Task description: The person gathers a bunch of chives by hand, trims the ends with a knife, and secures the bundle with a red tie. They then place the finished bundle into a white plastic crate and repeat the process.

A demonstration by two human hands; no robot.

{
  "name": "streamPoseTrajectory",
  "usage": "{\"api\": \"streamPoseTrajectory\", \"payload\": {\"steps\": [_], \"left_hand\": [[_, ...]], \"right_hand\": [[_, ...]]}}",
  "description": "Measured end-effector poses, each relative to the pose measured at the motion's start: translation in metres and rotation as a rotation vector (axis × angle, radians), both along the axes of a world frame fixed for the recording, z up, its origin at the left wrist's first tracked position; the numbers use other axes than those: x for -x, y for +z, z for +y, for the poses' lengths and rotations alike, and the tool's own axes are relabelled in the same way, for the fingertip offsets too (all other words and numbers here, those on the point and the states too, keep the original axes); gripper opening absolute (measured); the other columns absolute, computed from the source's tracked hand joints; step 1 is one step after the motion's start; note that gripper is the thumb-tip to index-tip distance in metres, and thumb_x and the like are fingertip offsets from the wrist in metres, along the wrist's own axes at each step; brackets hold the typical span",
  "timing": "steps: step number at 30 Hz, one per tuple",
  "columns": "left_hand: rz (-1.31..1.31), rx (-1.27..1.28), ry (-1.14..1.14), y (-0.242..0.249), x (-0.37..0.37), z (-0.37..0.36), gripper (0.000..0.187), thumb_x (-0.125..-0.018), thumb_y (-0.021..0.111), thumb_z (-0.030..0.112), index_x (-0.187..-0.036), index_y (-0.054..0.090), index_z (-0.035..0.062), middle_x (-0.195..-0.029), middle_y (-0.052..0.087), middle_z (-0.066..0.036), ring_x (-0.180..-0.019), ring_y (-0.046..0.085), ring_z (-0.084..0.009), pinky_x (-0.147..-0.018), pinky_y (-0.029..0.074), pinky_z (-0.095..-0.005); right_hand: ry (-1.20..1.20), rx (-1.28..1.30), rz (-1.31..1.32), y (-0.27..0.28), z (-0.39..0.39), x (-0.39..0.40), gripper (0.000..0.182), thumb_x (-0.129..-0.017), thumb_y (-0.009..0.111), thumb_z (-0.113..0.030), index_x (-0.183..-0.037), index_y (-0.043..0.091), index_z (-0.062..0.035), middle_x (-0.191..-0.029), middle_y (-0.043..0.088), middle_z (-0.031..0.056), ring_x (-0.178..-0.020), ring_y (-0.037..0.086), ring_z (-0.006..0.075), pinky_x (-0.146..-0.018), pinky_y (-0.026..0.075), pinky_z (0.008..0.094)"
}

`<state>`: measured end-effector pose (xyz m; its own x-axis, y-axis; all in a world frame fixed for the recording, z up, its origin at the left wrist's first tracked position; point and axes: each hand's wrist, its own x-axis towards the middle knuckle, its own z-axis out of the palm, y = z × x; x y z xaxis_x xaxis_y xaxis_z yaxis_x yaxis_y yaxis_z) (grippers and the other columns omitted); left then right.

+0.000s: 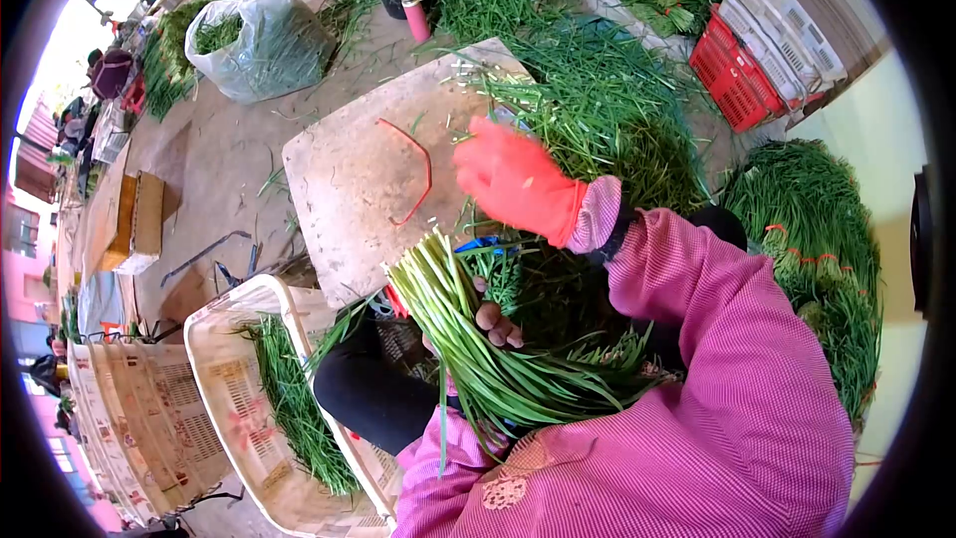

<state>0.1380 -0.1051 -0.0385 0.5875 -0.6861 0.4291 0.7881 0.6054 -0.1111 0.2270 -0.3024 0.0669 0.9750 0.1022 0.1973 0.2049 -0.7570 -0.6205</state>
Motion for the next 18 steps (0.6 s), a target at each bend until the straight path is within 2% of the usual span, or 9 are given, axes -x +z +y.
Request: {"api": "streamPoseTrajectory", "payload": {"steps": [2,3,5,6,8,12,14,17,18], "left_hand": [[-0.025,-0.004,0.001,0.003,-0.001,0.002,0.070,-0.094,0.055,0.048,-0.145,0.029,0.0082,-0.125,0.058,-0.014,-0.104,0.061,-0.0267,-0.095,0.043,-0.0461],[0.013,-0.036,0.013,0.006,0.001,0.003,0.071,-0.094,0.055,0.049,-0.146,0.028,0.0083,-0.128,0.057,-0.015,-0.103,0.061,-0.0271,-0.095,0.043,-0.0461],[0.074,-0.046,0.011,0.013,0.005,0.002,0.072,-0.094,0.053,0.052,-0.145,0.027,0.0079,-0.135,0.054,-0.017,-0.104,0.062,-0.0289,-0.095,0.044,-0.0473],[0.074,-0.044,0.007,0.015,0.006,0.001,0.072,-0.094,0.053,0.052,-0.145,0.027,0.0079,-0.135,0.054,-0.017,-0.104,0.062,-0.0289,-0.095,0.044,-0.0473],[0.051,-0.103,0.078,0.017,0.009,-0.001,0.072,-0.095,0.051,0.053,-0.145,0.026,0.0073,-0.136,0.053,-0.019,-0.105,0.062,-0.0301,-0.094,0.045,-0.0486],[0.057,-0.063,0.050,0.013,0.008,0.001,0.070,-0.098,0.045,0.053,-0.146,0.025,0.0064,-0.147,0.041,-0.023,-0.108,0.061,-0.0342,-0.096,0.046,-0.0500],[0.123,-0.067,0.068,0.012,0.011,0.000,0.072,-0.098,0.043,0.054,-0.150,0.022,0.0087,-0.151,0.035,-0.022,-0.112,0.058,-0.0354,-0.098,0.045,-0.0492],[0.204,0.091,-0.026,0.043,0.014,-0.006,0.069,-0.099,0.042,0.054,-0.155,0.020,0.0203,-0.156,0.027,-0.018,-0.121,0.049,-0.0333,-0.102,0.043,-0.0430],[0.205,0.094,-0.025,0.036,0.013,-0.006,0.069,-0.099,0.042,0.054,-0.155,0.020,0.0203,-0.156,0.027,-0.018,-0.121,0.049,-0.0333,-0.102,0.043,-0.0430]], "right_hand": [[-0.214,0.473,-0.670,0.012,-0.018,-0.009,0.016,-0.086,0.061,-0.023,-0.088,0.065,-0.0079,-0.089,0.059,0.0139,-0.089,0.060,0.0321,-0.075,0.050,0.0405],[-0.208,0.476,-0.673,0.016,-0.018,-0.005,0.016,-0.086,0.061,-0.023,-0.088,0.065,-0.0079,-0.089,0.059,0.0139,-0.089,0.060,0.0321,-0.075,0.050,0.0405],[0.053,0.140,0.035,0.026,-0.008,0.016,0.015,-0.086,0.061,-0.024,-0.088,0.066,-0.0101,-0.089,0.059,0.0134,-0.095,0.059,0.0322,-0.081,0.049,0.0397],[0.198,-0.021,0.330,0.036,-0.001,0.027,0.016,-0.087,0.061,-0.026,-0.087,0.065,-0.0106,-0.099,0.063,0.0152,-0.105,0.060,0.0307,-0.089,0.049,0.0367],[0.410,-0.341,0.455,0.003,0.012,0.032,0.018,-0.087,0.063,-0.024,-0.084,0.062,-0.0070,-0.100,0.066,0.0160,-0.107,0.061,0.0282,-0.097,0.047,0.0376],[0.149,-0.520,0.465,-0.007,0.026,0.041,0.016,-0.086,0.064,-0.019,-0.080,0.060,-0.0043,-0.096,0.067,0.0149,-0.105,0.064,0.0296,-0.103,0.043,0.0416],[0.194,-0.297,0.227,-0.007,0.025,0.040,0.013,-0.084,0.064,-0.014,-0.076,0.061,-0.0035,-0.101,0.069,0.0155,-0.103,0.066,0.0307,-0.107,0.039,0.0447],[0.235,-0.116,0.116,-0.005,0.021,0.036,0.014,-0.083,0.063,-0.013,-0.071,0.061,-0.0055,-0.113,0.067,0.0141,-0.116,0.060,0.0330,-0.110,0.035,0.0478],[0.236,-0.114,0.117,-0.005,0.022,0.038,0.014,-0.083,0.063,-0.013,-0.071,0.061,-0.0055,-0.113,0.067,0.0141,-0.116,0.060,0.0330,-0.110,0.035,0.0478]]}}
